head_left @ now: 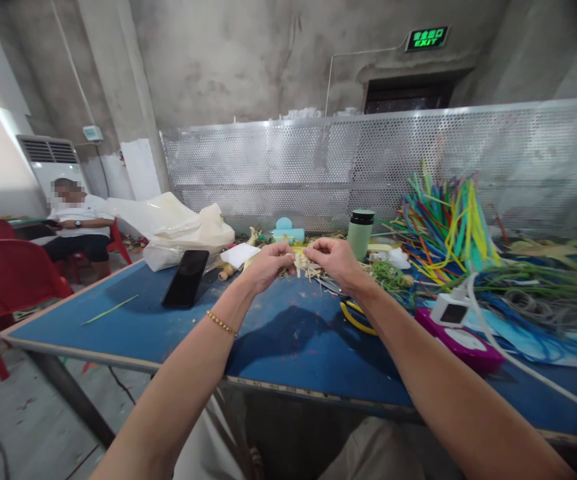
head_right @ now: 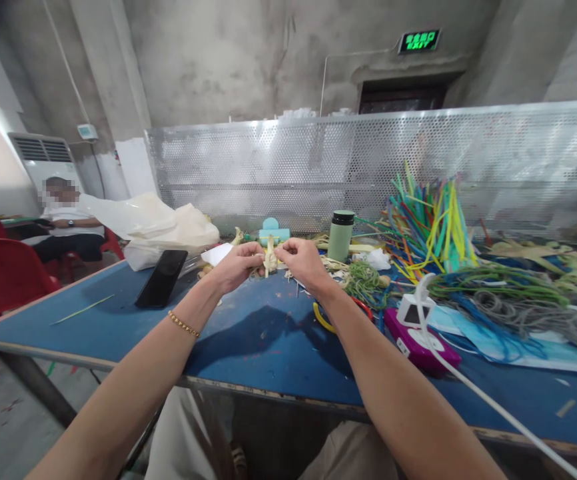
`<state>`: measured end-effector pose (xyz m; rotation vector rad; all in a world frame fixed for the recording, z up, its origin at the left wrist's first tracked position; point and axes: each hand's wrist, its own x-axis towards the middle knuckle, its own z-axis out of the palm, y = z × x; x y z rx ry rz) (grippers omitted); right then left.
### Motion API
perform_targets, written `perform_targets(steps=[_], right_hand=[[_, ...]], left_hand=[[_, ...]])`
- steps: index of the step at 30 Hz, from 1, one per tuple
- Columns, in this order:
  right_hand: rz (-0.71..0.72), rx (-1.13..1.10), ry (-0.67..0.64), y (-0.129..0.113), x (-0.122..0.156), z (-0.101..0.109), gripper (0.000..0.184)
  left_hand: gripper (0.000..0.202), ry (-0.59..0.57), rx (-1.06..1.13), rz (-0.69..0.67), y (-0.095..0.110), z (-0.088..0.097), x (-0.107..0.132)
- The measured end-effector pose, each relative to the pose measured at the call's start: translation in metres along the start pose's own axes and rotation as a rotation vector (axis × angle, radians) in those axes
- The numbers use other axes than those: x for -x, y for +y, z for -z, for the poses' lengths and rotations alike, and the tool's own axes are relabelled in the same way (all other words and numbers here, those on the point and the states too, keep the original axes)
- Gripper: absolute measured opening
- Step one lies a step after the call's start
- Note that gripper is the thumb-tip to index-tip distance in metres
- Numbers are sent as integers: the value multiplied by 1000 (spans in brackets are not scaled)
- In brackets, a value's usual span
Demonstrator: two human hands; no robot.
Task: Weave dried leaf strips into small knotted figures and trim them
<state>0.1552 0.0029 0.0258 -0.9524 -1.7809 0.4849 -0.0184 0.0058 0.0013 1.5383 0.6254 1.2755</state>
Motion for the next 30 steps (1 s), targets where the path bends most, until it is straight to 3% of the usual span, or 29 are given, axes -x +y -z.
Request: perform_targets(steps=[10,15,19,22,30], right_hand=[[-85,-90,2,-1,1,-3,29],[-194,-46,55,-1,-2,-1,36],[-301,-118,-96,1,0,-5,47],[-283,-247,-194,2,4,-12,43],[-205,-312,-104,-1,11,-22,41]], left_hand=[[13,8,-11,-105,-6,0,-3],[13,184,-102,-188,-9,4,-7],[11,308,-158,-215,-8,5,-8],[10,326,-198,-222,-6,3,-7],[12,316,-168,-221,-9,3,-9]])
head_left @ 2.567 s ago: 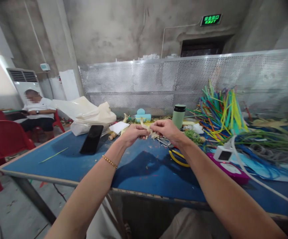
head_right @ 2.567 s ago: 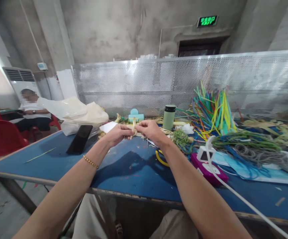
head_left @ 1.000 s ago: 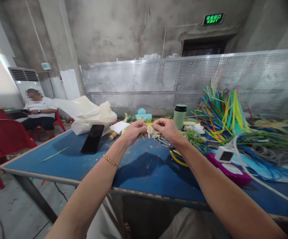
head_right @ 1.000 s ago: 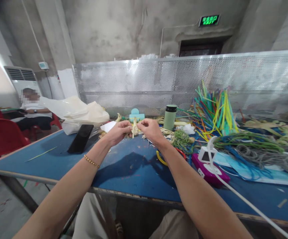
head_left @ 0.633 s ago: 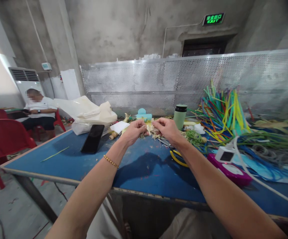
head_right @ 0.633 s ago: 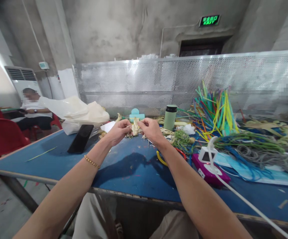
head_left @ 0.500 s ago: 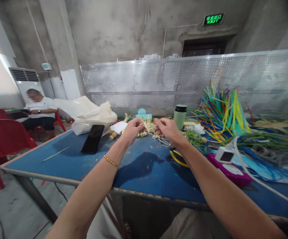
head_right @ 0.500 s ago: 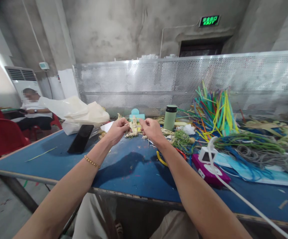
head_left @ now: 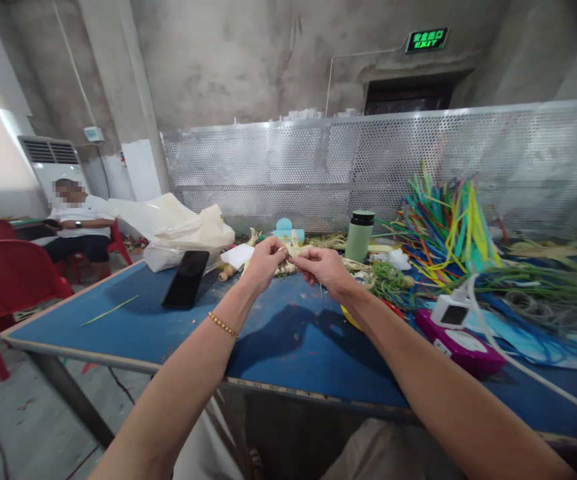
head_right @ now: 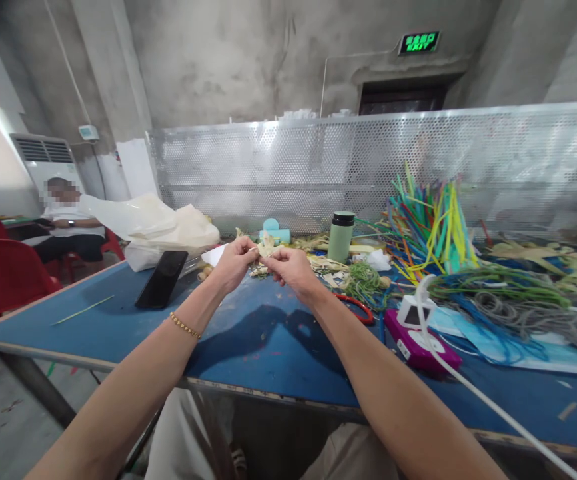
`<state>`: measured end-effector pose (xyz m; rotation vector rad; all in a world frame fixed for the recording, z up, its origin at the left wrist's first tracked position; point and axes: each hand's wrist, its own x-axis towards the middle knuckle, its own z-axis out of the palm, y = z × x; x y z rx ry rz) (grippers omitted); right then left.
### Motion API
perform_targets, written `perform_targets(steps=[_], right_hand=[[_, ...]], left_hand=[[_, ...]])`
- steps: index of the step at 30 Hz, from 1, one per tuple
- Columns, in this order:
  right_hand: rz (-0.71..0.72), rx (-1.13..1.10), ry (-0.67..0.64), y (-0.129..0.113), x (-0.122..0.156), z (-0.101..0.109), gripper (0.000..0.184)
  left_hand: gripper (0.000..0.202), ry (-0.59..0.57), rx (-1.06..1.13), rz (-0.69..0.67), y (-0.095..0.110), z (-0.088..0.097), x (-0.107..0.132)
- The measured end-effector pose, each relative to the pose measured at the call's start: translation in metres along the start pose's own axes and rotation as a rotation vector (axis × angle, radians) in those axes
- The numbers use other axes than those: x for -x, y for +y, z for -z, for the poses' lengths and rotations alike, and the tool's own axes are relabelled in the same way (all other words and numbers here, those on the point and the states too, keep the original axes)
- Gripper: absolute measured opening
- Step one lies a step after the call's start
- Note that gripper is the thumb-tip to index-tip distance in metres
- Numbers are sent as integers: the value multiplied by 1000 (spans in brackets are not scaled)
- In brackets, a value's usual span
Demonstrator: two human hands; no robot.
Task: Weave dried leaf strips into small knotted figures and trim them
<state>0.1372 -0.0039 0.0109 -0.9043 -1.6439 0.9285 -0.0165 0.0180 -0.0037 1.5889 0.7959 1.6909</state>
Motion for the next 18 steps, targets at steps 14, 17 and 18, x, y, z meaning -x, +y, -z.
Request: perform_targets(steps=[14,17,18], right_hand=[[2,-205,-31,7,-5,0,22],[-19,-210,-28,5,-5,-1,19],[-24,-207,-27,4,-4,-1,19]], left_hand=[[16,-45,284,124,6,-3,3],[18,-46,303,143,8,-2,3],[18,-47,308,147,8,-2,3]])
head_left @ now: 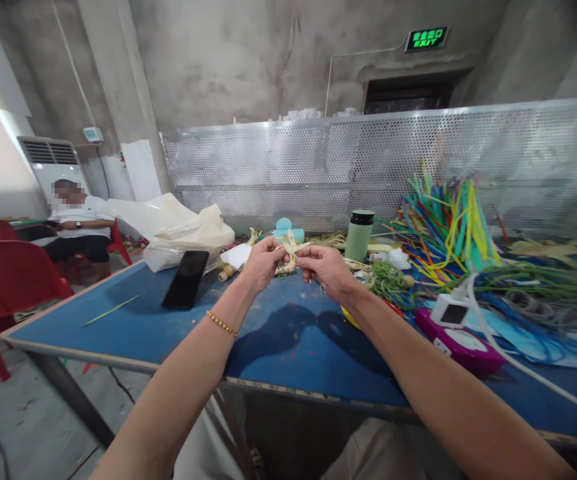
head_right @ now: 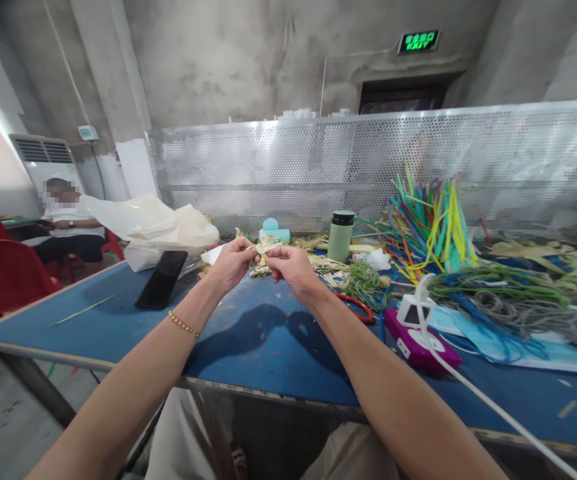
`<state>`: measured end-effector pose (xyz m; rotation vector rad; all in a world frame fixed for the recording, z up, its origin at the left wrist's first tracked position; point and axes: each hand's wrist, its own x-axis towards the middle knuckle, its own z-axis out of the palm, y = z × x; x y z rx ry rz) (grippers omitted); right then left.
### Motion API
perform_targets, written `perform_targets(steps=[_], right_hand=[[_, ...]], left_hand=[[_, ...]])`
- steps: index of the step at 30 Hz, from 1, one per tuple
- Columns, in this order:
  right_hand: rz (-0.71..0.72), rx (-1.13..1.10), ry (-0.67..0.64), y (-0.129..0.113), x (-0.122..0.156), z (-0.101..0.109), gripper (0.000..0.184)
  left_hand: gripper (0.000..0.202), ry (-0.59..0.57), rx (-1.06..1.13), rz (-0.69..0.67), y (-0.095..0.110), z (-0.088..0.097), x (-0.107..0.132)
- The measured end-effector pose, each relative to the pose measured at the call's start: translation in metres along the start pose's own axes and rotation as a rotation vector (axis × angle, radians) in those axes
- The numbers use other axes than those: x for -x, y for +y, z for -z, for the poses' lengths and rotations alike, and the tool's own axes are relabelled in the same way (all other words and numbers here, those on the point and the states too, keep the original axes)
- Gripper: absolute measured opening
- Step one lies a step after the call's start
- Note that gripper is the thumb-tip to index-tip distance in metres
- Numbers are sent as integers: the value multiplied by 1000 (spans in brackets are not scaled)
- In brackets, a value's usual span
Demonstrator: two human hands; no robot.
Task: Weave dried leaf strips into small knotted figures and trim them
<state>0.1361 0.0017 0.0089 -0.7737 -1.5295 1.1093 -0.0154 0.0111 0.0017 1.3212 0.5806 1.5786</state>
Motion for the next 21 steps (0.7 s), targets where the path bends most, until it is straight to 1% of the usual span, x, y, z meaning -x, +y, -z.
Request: perform_targets(steps=[5,11,13,17,21], right_hand=[[-13,6,-9,-4,2,0,15],[-1,43,-30,-4,3,0,15],[14,79,-33,-4,2,0,19],[30,140,6,-4,2,1,36],[52,125,17,-3,1,1,38]], left_hand=[[17,8,1,3,1,0,0],[18,7,-20,-4,1,0,0],[17,4,-31,-17,0,0,0],[15,1,-88,-62,-4,0,-1],[15,-15,-70,-52,-5,-1,-1]])
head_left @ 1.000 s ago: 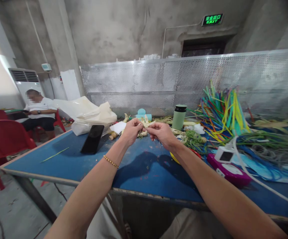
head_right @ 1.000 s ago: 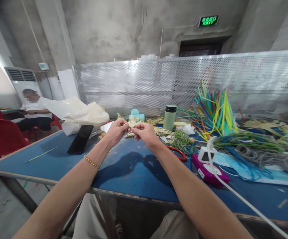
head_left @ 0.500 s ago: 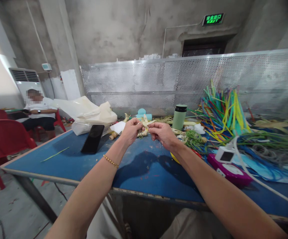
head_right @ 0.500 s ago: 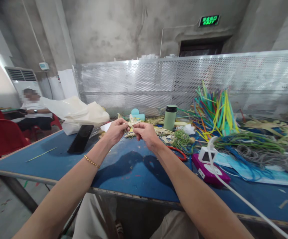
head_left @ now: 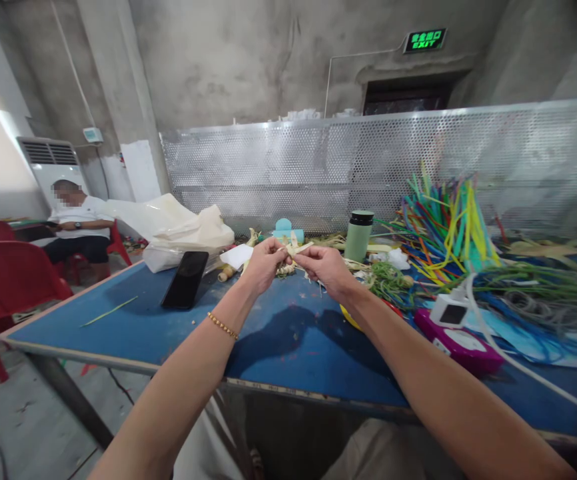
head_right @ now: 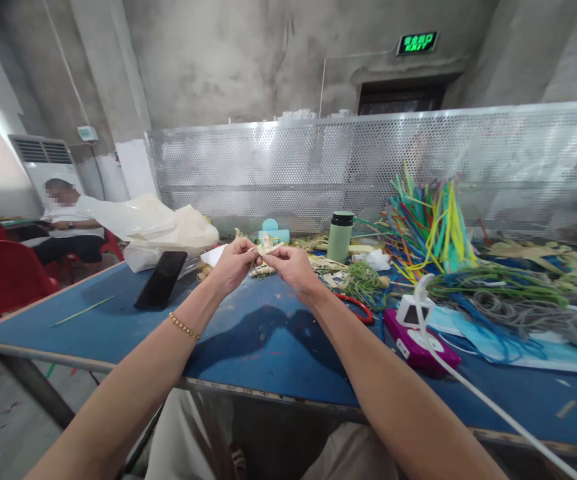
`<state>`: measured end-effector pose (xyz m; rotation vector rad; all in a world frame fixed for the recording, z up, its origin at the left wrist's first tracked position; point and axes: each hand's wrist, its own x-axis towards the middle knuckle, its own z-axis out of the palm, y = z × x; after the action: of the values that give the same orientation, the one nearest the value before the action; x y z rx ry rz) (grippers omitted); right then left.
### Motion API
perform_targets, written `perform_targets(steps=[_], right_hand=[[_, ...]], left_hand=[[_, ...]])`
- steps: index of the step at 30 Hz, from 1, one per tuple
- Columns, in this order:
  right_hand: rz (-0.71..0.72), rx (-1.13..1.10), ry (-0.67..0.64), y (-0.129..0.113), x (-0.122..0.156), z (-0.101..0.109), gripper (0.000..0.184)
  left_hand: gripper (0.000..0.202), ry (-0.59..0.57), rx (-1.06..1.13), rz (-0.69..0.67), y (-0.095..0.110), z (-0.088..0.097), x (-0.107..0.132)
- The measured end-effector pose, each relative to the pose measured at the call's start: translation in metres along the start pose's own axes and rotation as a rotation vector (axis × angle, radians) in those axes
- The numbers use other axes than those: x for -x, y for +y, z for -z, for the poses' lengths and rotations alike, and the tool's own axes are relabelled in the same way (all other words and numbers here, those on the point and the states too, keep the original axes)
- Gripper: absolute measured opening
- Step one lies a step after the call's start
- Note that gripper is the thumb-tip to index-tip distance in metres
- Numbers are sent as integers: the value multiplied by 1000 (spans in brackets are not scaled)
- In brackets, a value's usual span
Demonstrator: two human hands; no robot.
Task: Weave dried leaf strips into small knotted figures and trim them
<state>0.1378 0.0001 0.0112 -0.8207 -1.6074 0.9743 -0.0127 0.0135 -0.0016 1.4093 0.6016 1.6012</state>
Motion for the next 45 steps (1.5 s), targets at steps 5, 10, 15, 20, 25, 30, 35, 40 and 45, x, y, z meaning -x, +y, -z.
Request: perform_targets(steps=[5,10,15,20,25,30,35,40,45], right_hand=[[31,-18,-8,2,1,-1,31],[1,-71,-28,3,1,-1,19],[-84,-103,-8,5,-2,-1,9],[-91,-65,-22,5,-1,0,4],[-84,-51,-35,6,-1,1,4],[-71,-51,-30,7,-2,-1,6],[-66,-13,-7,5,-1,-2,3],[-54,46,60,0,-3,5,20],[31,49,45,-1,-5,14,30]], left_hand=[[18,29,62,37,5,0,0],[19,-4,75,37,4,-1,1],[19,-6,67,99,1,-2,2],[18,34,102,194,4,-2,3],[21,-10,142,240,10,-3,4],[10,-136,139,291,12,-3,3],[19,-110,99,221,4,2,3],[26,-126,61,183,-2,6,1],[24,-187,12,182,-1,5,3]])
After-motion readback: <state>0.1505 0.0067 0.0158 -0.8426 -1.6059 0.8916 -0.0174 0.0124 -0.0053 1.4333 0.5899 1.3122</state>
